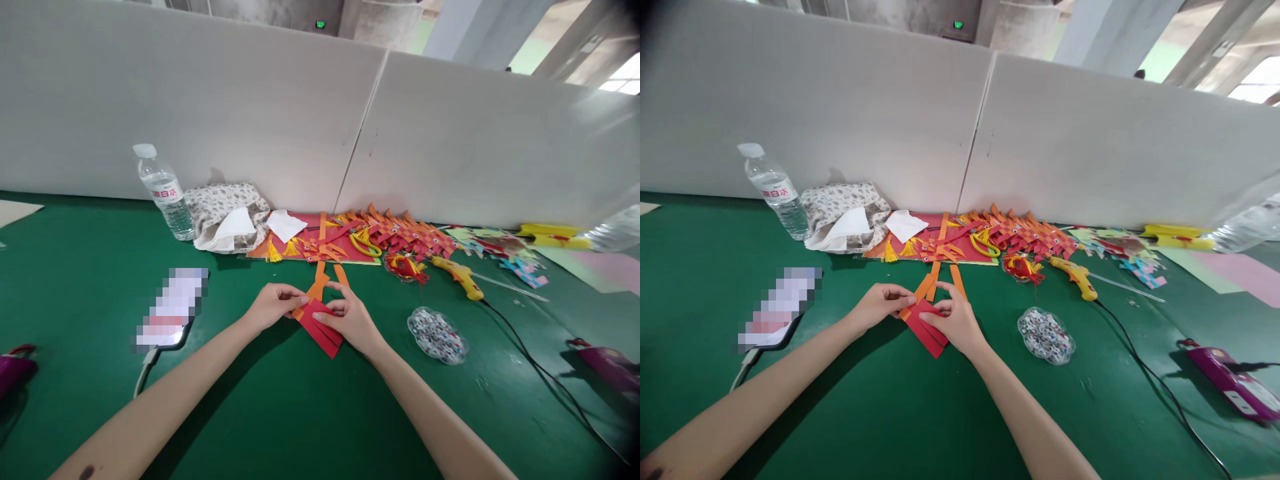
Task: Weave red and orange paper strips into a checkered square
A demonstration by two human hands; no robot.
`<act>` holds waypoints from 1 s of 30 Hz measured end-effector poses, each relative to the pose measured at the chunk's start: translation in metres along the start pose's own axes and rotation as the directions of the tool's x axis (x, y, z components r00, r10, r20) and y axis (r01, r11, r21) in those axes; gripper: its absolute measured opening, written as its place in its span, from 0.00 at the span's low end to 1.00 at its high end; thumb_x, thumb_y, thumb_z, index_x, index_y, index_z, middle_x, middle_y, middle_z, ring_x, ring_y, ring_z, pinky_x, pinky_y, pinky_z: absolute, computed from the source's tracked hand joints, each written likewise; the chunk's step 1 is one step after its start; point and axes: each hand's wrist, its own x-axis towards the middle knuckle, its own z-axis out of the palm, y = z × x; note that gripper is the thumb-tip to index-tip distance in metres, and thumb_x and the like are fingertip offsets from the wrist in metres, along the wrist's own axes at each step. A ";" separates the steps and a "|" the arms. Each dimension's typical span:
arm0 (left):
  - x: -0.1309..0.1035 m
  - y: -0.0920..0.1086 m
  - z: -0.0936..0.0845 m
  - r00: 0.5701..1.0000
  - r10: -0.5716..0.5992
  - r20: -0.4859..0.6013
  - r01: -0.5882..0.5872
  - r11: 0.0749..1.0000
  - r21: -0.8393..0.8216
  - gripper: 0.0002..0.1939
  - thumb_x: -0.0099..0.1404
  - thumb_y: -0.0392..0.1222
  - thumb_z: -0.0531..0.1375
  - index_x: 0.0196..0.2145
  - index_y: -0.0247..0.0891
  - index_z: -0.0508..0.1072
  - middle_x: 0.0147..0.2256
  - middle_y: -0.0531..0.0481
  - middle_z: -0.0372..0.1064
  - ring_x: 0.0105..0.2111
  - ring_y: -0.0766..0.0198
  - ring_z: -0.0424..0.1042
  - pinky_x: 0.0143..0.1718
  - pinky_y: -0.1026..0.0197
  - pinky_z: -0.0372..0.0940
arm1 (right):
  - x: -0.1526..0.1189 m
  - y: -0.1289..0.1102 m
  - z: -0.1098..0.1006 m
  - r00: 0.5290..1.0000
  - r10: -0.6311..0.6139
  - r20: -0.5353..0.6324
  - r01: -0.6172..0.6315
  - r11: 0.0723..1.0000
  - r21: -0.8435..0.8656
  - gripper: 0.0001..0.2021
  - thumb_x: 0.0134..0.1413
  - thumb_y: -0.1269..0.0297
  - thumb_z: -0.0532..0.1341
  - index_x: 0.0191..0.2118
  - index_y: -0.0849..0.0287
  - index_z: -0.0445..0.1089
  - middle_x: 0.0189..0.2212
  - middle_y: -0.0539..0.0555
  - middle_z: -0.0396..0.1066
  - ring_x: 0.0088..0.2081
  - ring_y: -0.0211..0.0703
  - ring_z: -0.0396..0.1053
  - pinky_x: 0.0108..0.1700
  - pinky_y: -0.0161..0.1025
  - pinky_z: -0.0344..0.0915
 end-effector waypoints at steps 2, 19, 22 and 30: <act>0.000 0.000 0.000 1.000 0.006 -0.003 -0.006 1.000 0.003 0.16 0.52 0.51 0.64 0.32 0.34 0.77 0.24 0.50 0.72 0.22 0.69 0.67 0.24 0.68 0.63 | 0.000 0.000 -0.001 1.000 0.009 -0.007 -0.009 1.000 0.000 0.32 0.39 0.63 0.68 0.52 0.54 0.58 0.24 0.47 0.74 0.28 0.43 0.74 0.35 0.43 0.71; 0.002 -0.003 -0.001 0.998 0.013 -0.066 -0.017 0.998 -0.067 0.16 0.52 0.51 0.64 0.33 0.35 0.77 0.28 0.49 0.74 0.26 0.67 0.70 0.26 0.67 0.66 | 0.002 0.008 -0.008 1.000 -0.019 0.018 0.019 1.000 0.013 0.32 0.38 0.60 0.69 0.52 0.54 0.60 0.27 0.50 0.75 0.28 0.44 0.74 0.30 0.40 0.71; 0.001 -0.002 -0.001 0.998 0.006 -0.064 -0.009 0.999 -0.047 0.16 0.52 0.50 0.64 0.33 0.35 0.77 0.28 0.49 0.74 0.26 0.67 0.70 0.26 0.67 0.66 | 0.002 0.009 -0.008 0.999 -0.027 0.021 0.027 1.000 -0.004 0.33 0.38 0.60 0.69 0.53 0.55 0.60 0.26 0.49 0.75 0.28 0.44 0.74 0.29 0.40 0.70; 0.001 -0.001 -0.001 1.000 0.016 -0.026 -0.016 1.000 -0.020 0.14 0.53 0.49 0.63 0.32 0.35 0.77 0.26 0.51 0.73 0.24 0.70 0.67 0.24 0.69 0.63 | 0.002 0.003 -0.006 0.999 -0.034 -0.015 0.034 0.998 0.043 0.32 0.36 0.62 0.70 0.50 0.56 0.60 0.28 0.50 0.75 0.30 0.42 0.74 0.34 0.40 0.70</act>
